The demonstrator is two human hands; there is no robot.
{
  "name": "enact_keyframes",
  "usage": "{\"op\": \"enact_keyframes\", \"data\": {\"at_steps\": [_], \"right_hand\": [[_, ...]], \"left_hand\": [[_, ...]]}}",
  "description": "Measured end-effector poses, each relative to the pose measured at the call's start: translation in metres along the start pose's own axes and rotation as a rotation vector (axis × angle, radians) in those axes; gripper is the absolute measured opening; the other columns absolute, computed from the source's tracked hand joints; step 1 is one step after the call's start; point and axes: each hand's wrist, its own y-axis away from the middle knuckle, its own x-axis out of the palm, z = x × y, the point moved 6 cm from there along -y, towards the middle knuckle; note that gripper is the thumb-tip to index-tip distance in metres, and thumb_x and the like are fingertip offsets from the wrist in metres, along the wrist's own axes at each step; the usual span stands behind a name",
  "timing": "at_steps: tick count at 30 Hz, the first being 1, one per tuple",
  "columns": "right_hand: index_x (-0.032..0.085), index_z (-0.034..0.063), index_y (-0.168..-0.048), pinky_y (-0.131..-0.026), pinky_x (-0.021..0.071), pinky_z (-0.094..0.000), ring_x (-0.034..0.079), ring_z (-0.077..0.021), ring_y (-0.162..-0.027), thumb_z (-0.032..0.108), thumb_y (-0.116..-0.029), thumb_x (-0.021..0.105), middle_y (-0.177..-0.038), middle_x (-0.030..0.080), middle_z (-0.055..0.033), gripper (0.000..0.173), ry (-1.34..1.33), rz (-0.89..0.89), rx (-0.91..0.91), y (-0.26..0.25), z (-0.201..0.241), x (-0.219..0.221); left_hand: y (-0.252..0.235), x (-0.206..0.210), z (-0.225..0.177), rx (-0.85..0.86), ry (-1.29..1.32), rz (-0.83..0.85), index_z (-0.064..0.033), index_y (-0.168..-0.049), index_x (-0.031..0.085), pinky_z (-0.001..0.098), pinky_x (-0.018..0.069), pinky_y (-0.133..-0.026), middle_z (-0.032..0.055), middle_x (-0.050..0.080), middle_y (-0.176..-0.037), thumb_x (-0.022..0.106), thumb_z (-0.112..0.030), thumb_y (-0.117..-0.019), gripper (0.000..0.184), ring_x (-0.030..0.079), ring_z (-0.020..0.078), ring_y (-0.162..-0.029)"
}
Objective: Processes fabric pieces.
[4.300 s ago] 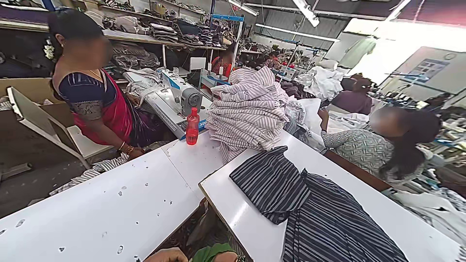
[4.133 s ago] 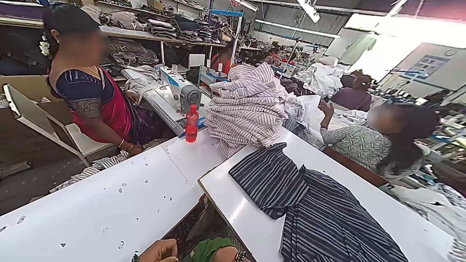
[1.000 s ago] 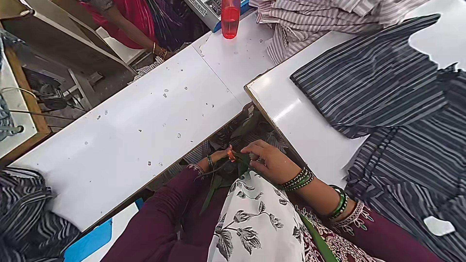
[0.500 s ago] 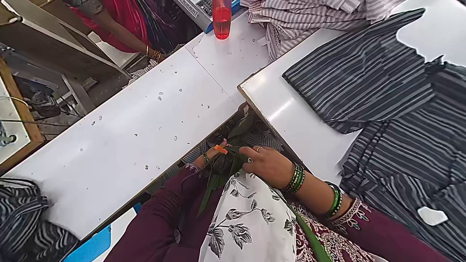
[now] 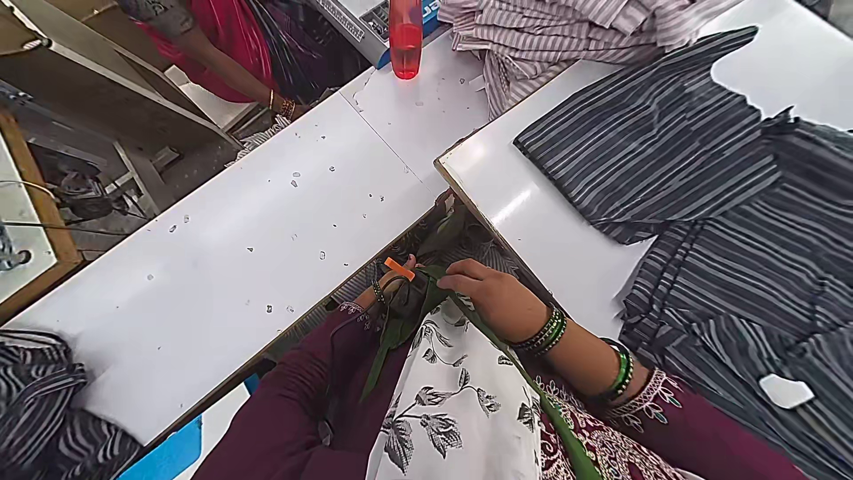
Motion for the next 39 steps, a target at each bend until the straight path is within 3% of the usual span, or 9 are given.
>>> {"op": "enact_keyframes", "data": {"at_steps": [1, 4, 7, 13, 19, 21, 26, 32, 39], "right_hand": [[0.074, 0.0036, -0.118, -0.083, 0.059, -0.0473, 0.071, -0.0374, -0.102, -0.007, -0.0955, 0.049, -0.118, 0.07, -0.0219, 0.035, -0.029, -0.053, 0.01, -0.001, 0.002, -0.004], [0.074, 0.0013, -0.115, -0.087, 0.0577, -0.0423, 0.071, -0.0333, -0.102, 0.004, -0.101, 0.048, -0.112, 0.072, -0.0197, 0.03, -0.062, -0.151, 0.0, -0.009, 0.009, -0.011], [0.075, -0.0001, -0.108, -0.088, 0.0563, -0.0461, 0.071, -0.0362, -0.103, 0.009, -0.0998, 0.054, -0.109, 0.073, -0.02, 0.024, -0.032, -0.154, -0.015, -0.017, 0.016, -0.011], [0.075, 0.0009, -0.097, -0.073, 0.0563, -0.0452, 0.07, -0.0332, -0.084, 0.025, -0.0905, 0.069, -0.091, 0.071, -0.0173, 0.026, 0.051, -0.188, -0.067, -0.019, 0.026, -0.005], [0.072, 0.0027, -0.083, -0.065, 0.0549, -0.0361, 0.07, -0.0278, -0.076, 0.021, -0.0935, 0.061, -0.081, 0.07, -0.013, 0.024, 0.204, -0.343, -0.182, -0.015, 0.036, -0.006], [0.071, 0.002, -0.083, -0.066, 0.0543, -0.0344, 0.069, -0.0273, -0.075, 0.021, -0.0942, 0.061, -0.08, 0.069, -0.0131, 0.024, 0.211, -0.362, -0.194, -0.012, 0.036, -0.008], [0.069, 0.0023, -0.082, -0.068, 0.0537, -0.032, 0.068, -0.0263, -0.076, 0.018, -0.0947, 0.06, -0.078, 0.068, -0.0126, 0.022, 0.198, -0.361, -0.23, -0.005, 0.04, -0.012], [0.069, 0.0038, -0.083, -0.069, 0.0526, -0.03, 0.067, -0.0242, -0.076, 0.017, -0.0957, 0.058, -0.078, 0.067, -0.0113, 0.021, 0.186, -0.366, -0.242, 0.002, 0.04, -0.015], [0.06, 0.0059, -0.096, -0.07, 0.0488, -0.0186, 0.059, -0.0137, -0.078, 0.037, -0.0948, 0.07, -0.086, 0.062, -0.0103, 0.033, 0.022, -0.481, -0.177, 0.009, 0.033, -0.025]], "left_hand": [[-0.012, -0.009, 0.012, 0.118, -0.065, -0.005, 0.0199, -0.139, 0.041, 0.0158, 0.0406, -0.104, 0.0186, 0.061, -0.134, 0.024, -0.002, -0.1099, 0.041, 0.057, 0.0032, -0.121], [-0.015, -0.009, 0.013, 0.105, -0.116, -0.002, 0.0208, -0.14, 0.038, 0.0142, 0.039, -0.104, 0.0225, 0.055, -0.137, 0.031, 0.002, -0.1082, 0.037, 0.054, 0.0054, -0.122], [0.004, 0.011, -0.006, -0.024, -0.023, -0.067, 0.0092, -0.123, 0.053, 0.0128, 0.0459, -0.084, 0.0049, 0.061, -0.102, 0.033, -0.006, -0.1109, 0.028, 0.057, -0.0031, -0.091], [0.015, 0.025, -0.02, -0.02, 0.025, -0.088, 0.0049, -0.124, 0.055, 0.0183, 0.049, -0.087, 0.0042, 0.063, -0.103, 0.026, -0.017, -0.1134, 0.038, 0.06, -0.0003, -0.093], [0.039, 0.039, -0.053, 0.001, -0.003, -0.162, 0.0076, -0.131, 0.053, 0.0174, 0.0456, -0.092, 0.0084, 0.062, -0.113, 0.022, -0.018, -0.1142, 0.044, 0.058, -0.0005, -0.1], [0.042, 0.041, -0.058, 0.007, 0.07, -0.174, 0.0051, -0.124, 0.054, 0.0156, 0.0478, -0.085, 0.0022, 0.061, -0.099, 0.022, -0.017, -0.114, 0.041, 0.058, -0.0031, -0.089], [0.048, 0.05, -0.056, 0.028, 0.192, -0.163, 0.0039, -0.118, 0.055, 0.0137, 0.0485, -0.081, -0.0014, 0.061, -0.092, 0.023, -0.013, -0.1132, 0.036, 0.059, -0.0048, -0.085], [0.048, 0.053, -0.059, 0.014, 0.122, -0.208, 0.008, -0.124, 0.054, 0.0162, 0.0474, -0.087, 0.0031, 0.062, -0.101, 0.023, -0.014, -0.1134, 0.039, 0.058, -0.003, -0.091], [0.003, 0.042, -0.038, 0.408, 0.22, 0.084, 0.0069, -0.123, 0.056, 0.0196, 0.0532, -0.09, 0.0004, 0.07, -0.104, 0.024, -0.018, -0.1103, 0.043, 0.065, -0.0021, -0.097]]}}
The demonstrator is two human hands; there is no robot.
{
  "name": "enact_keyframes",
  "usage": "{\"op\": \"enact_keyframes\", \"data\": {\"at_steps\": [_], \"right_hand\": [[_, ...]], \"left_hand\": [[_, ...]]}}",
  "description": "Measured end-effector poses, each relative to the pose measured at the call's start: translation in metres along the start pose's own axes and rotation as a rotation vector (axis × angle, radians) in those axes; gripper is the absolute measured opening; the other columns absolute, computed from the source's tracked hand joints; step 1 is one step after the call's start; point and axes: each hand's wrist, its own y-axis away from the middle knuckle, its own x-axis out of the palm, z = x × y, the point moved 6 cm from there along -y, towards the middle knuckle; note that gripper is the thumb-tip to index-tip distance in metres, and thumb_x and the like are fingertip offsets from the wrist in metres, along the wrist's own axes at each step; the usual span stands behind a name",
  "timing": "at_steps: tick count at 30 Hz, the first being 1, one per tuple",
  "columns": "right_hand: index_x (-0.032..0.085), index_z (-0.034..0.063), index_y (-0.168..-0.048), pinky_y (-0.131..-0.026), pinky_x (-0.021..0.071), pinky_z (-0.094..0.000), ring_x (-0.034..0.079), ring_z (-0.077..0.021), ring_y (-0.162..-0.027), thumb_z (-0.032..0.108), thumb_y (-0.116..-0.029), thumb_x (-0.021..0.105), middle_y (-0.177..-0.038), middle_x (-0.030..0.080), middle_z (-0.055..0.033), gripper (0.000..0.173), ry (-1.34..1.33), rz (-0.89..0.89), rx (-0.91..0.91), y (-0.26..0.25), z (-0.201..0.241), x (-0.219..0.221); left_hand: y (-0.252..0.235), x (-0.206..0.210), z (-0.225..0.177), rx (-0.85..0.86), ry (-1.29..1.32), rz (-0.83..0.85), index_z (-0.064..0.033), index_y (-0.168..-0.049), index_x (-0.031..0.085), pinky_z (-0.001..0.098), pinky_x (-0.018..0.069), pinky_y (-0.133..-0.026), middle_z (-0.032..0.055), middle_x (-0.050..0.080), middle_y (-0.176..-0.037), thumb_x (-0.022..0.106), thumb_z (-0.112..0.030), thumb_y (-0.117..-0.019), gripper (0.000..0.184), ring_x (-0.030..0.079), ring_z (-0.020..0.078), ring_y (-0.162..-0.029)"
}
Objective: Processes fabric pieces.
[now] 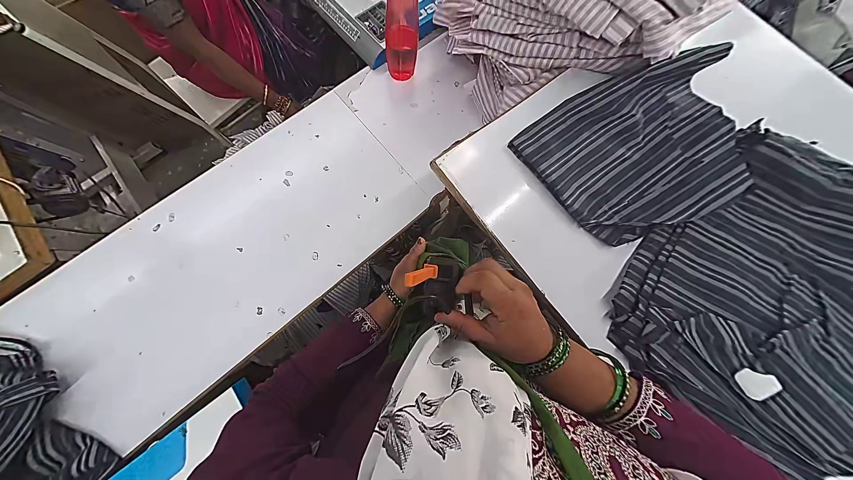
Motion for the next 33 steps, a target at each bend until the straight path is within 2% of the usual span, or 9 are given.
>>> {"op": "enact_keyframes", "data": {"at_steps": [2, 5, 7, 13, 16, 19, 23, 29, 33], "right_hand": [[0.057, 0.0048, -0.098, -0.067, 0.0462, -0.0171, 0.056, -0.0112, -0.075, 0.042, -0.0917, 0.072, -0.088, 0.06, -0.0107, 0.041, 0.004, -0.021, 0.059, -0.001, -0.004, -0.005], [0.062, 0.0006, -0.104, -0.064, 0.0484, -0.0217, 0.057, -0.0137, -0.072, 0.049, -0.0869, 0.074, -0.094, 0.064, -0.015, 0.053, 0.04, 0.027, 0.144, 0.002, -0.012, -0.004], [0.067, -0.0014, -0.112, -0.062, 0.049, -0.024, 0.058, -0.0151, -0.072, 0.046, -0.0825, 0.077, -0.101, 0.066, -0.018, 0.056, 0.044, 0.07, 0.199, 0.004, -0.016, -0.001], [0.071, 0.0057, -0.107, -0.066, 0.0504, -0.0226, 0.061, -0.0169, -0.078, 0.036, -0.0884, 0.072, -0.096, 0.065, -0.0155, 0.035, 0.031, 0.063, 0.075, 0.005, -0.009, 0.001], [0.074, 0.0089, -0.097, -0.072, 0.0489, -0.0202, 0.059, -0.0168, -0.081, 0.026, -0.0956, 0.066, -0.089, 0.062, -0.0123, 0.019, 0.009, 0.044, -0.019, 0.007, -0.005, 0.003], [0.074, 0.0067, -0.092, -0.072, 0.0485, -0.0198, 0.059, -0.0171, -0.08, 0.021, -0.0967, 0.064, -0.085, 0.062, -0.0114, 0.018, 0.014, 0.033, -0.06, 0.008, -0.001, 0.003], [0.071, 0.0064, -0.092, -0.069, 0.0474, -0.0187, 0.058, -0.0159, -0.076, 0.021, -0.0963, 0.064, -0.082, 0.061, -0.0098, 0.017, 0.023, -0.011, -0.118, 0.011, 0.002, 0.002], [0.07, 0.0065, -0.088, -0.068, 0.0477, -0.0208, 0.059, -0.0172, -0.076, 0.02, -0.0992, 0.061, -0.081, 0.062, -0.0091, 0.019, 0.054, -0.008, -0.187, 0.012, 0.009, 0.0], [0.069, 0.007, -0.087, -0.066, 0.0485, -0.0236, 0.06, -0.0191, -0.074, 0.019, -0.0993, 0.06, -0.081, 0.063, -0.0083, 0.019, 0.075, 0.008, -0.229, 0.013, 0.014, 0.001]], "left_hand": [[0.01, 0.012, -0.025, -0.172, -0.103, -0.195, 0.0029, -0.116, 0.059, 0.0181, 0.0518, -0.087, -0.0011, 0.067, -0.096, 0.022, -0.018, -0.1118, 0.043, 0.063, -0.0037, -0.09], [0.015, 0.014, -0.035, -0.242, -0.227, -0.246, 0.0135, -0.13, 0.05, 0.0172, 0.0458, -0.094, 0.0102, 0.062, -0.112, 0.02, -0.012, -0.1128, 0.043, 0.057, -0.0014, -0.101], [0.015, 0.011, -0.03, -0.238, -0.235, -0.242, 0.0154, -0.131, 0.049, 0.0179, 0.0444, -0.096, 0.013, 0.061, -0.116, 0.02, -0.012, -0.1126, 0.044, 0.057, -0.0001, -0.104], [0.015, 0.009, -0.022, -0.222, -0.221, -0.226, 0.0142, -0.133, 0.049, 0.0178, 0.0451, -0.096, 0.0126, 0.062, -0.118, 0.02, -0.014, -0.113, 0.045, 0.058, -0.0005, -0.105], [0.019, 0.015, -0.029, -0.246, -0.247, -0.255, 0.0131, -0.132, 0.049, 0.0181, 0.0461, -0.093, 0.0105, 0.062, -0.113, 0.021, -0.015, -0.1133, 0.044, 0.058, -0.0008, -0.1], [0.021, 0.018, -0.031, -0.229, -0.153, -0.265, 0.0118, -0.13, 0.05, 0.0157, 0.047, -0.091, 0.0059, 0.062, -0.108, 0.021, -0.013, -0.1131, 0.042, 0.058, -0.004, -0.097], [0.017, 0.021, -0.027, -0.184, 0.046, -0.245, -0.0017, -0.112, 0.057, 0.0154, 0.053, -0.083, -0.0056, 0.067, -0.088, 0.017, -0.014, -0.1119, 0.042, 0.064, -0.0056, -0.086], [0.015, 0.022, -0.032, -0.144, -0.129, -0.224, 0.0155, -0.122, 0.051, 0.016, 0.0482, -0.09, 0.0068, 0.063, -0.102, 0.017, -0.008, -0.1106, 0.043, 0.06, -0.0032, -0.095], [0.018, 0.027, -0.04, -0.17, -0.161, -0.252, 0.0204, -0.121, 0.049, 0.0132, 0.047, -0.09, 0.0092, 0.062, -0.101, 0.02, -0.003, -0.1105, 0.039, 0.059, -0.0048, -0.093]]}}
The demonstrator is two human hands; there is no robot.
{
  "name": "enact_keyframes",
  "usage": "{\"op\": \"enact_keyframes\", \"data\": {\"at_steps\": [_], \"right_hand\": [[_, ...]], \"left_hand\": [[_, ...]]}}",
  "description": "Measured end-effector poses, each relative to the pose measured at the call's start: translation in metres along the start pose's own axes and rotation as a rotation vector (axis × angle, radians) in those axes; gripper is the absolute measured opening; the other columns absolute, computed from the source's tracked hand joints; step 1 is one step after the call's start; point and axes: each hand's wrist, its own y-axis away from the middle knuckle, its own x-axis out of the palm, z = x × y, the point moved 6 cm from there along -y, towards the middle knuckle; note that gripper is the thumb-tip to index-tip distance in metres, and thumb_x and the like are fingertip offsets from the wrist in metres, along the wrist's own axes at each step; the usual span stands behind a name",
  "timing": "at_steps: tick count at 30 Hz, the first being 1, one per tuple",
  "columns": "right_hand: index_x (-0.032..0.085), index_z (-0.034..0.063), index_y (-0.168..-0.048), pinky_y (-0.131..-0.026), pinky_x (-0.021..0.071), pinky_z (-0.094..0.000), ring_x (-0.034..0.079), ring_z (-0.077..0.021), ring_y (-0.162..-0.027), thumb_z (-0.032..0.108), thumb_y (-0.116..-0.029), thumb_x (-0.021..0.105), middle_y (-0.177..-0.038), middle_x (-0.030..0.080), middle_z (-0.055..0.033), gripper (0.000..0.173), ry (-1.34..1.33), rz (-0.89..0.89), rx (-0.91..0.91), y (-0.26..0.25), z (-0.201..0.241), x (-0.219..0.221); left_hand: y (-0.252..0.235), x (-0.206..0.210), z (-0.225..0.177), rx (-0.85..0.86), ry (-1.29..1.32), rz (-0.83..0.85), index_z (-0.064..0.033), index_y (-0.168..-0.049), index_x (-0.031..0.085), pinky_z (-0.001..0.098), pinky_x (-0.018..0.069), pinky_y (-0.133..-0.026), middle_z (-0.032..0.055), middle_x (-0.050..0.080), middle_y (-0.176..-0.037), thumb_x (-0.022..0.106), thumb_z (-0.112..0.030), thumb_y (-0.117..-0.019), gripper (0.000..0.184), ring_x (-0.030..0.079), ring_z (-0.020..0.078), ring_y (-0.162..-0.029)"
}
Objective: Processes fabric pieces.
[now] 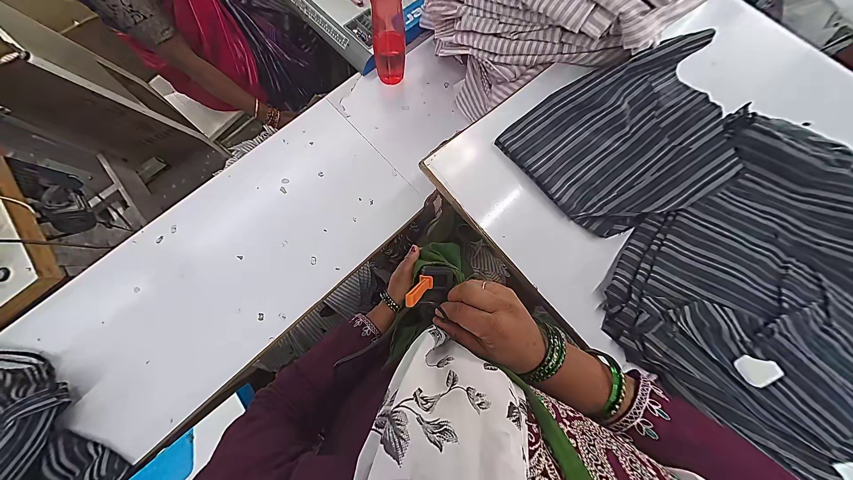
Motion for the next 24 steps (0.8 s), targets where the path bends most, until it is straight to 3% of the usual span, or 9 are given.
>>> {"op": "enact_keyframes", "data": {"at_steps": [4, 7, 10, 14, 18, 21, 24], "right_hand": [[0.069, 0.0073, -0.088, -0.067, 0.0497, -0.0249, 0.061, -0.0196, -0.075, 0.018, -0.0993, 0.059, -0.082, 0.065, -0.0082, 0.018, -0.002, 0.002, -0.011, 0.0, -0.001, -0.001], [0.069, 0.0081, -0.087, -0.067, 0.0498, -0.0259, 0.062, -0.0199, -0.075, 0.018, -0.0993, 0.059, -0.082, 0.065, -0.008, 0.018, 0.0, 0.003, -0.02, 0.001, -0.002, -0.001], [0.069, 0.0091, -0.088, -0.067, 0.0494, -0.0255, 0.061, -0.0194, -0.075, 0.02, -0.1003, 0.059, -0.082, 0.065, -0.0073, 0.019, 0.018, 0.001, -0.015, 0.002, -0.003, -0.001], [0.067, 0.0093, -0.094, -0.069, 0.0482, -0.0219, 0.06, -0.0171, -0.077, 0.025, -0.098, 0.064, -0.084, 0.062, -0.0077, 0.016, -0.02, -0.032, 0.042, 0.005, -0.008, -0.001], [0.057, 0.0088, -0.098, -0.067, 0.0464, -0.0164, 0.057, -0.0124, -0.078, 0.037, -0.0968, 0.069, -0.089, 0.059, -0.0078, 0.031, -0.11, -0.074, 0.103, 0.006, -0.014, -0.006], [0.057, 0.0081, -0.096, -0.066, 0.0441, -0.0142, 0.055, -0.01, -0.077, 0.041, -0.0972, 0.068, -0.088, 0.057, -0.0077, 0.035, -0.125, -0.067, 0.149, 0.007, -0.02, -0.015], [0.058, 0.0065, -0.092, -0.068, 0.0432, -0.0117, 0.053, -0.0078, -0.077, 0.039, -0.1009, 0.064, -0.088, 0.056, -0.0081, 0.034, -0.119, -0.059, 0.197, 0.013, -0.028, -0.025]], "left_hand": [[-0.002, -0.001, 0.003, 0.024, -0.006, 0.009, 0.0221, -0.123, 0.048, 0.0137, 0.0461, -0.092, 0.0116, 0.061, -0.104, 0.02, -0.003, -0.11, 0.039, 0.058, -0.0041, -0.096], [-0.003, 0.0, 0.002, 0.013, 0.008, -0.008, 0.0187, -0.119, 0.051, 0.0139, 0.0484, -0.088, 0.0075, 0.063, -0.098, 0.02, -0.004, -0.1102, 0.039, 0.06, -0.0048, -0.091], [-0.004, 0.0, 0.003, 0.017, 0.01, 0.007, 0.0192, -0.121, 0.05, 0.0142, 0.0477, -0.09, 0.0085, 0.062, -0.101, 0.019, -0.005, -0.1104, 0.04, 0.059, -0.0043, -0.093], [-0.005, 0.002, 0.005, 0.086, 0.102, 0.09, 0.0107, -0.121, 0.052, 0.0166, 0.0498, -0.092, 0.0005, 0.066, -0.101, 0.018, -0.009, -0.109, 0.042, 0.062, -0.0047, -0.097], [-0.013, -0.003, 0.01, 0.151, 0.112, 0.106, 0.0063, -0.115, 0.055, 0.0179, 0.0517, -0.091, -0.0029, 0.068, -0.097, 0.021, -0.01, -0.1077, 0.039, 0.064, -0.0046, -0.095], [-0.018, -0.019, 0.004, 0.102, -0.069, 0.111, 0.0135, -0.12, 0.054, 0.0156, 0.0482, -0.092, 0.0032, 0.063, -0.103, 0.023, -0.006, -0.1089, 0.039, 0.059, -0.0046, -0.096], [-0.036, -0.058, 0.02, 0.077, -0.358, 0.265, 0.0098, -0.115, 0.058, 0.0165, 0.0492, -0.089, 0.0001, 0.063, -0.1, 0.027, -0.011, -0.1092, 0.038, 0.059, -0.0061, -0.092]]}}
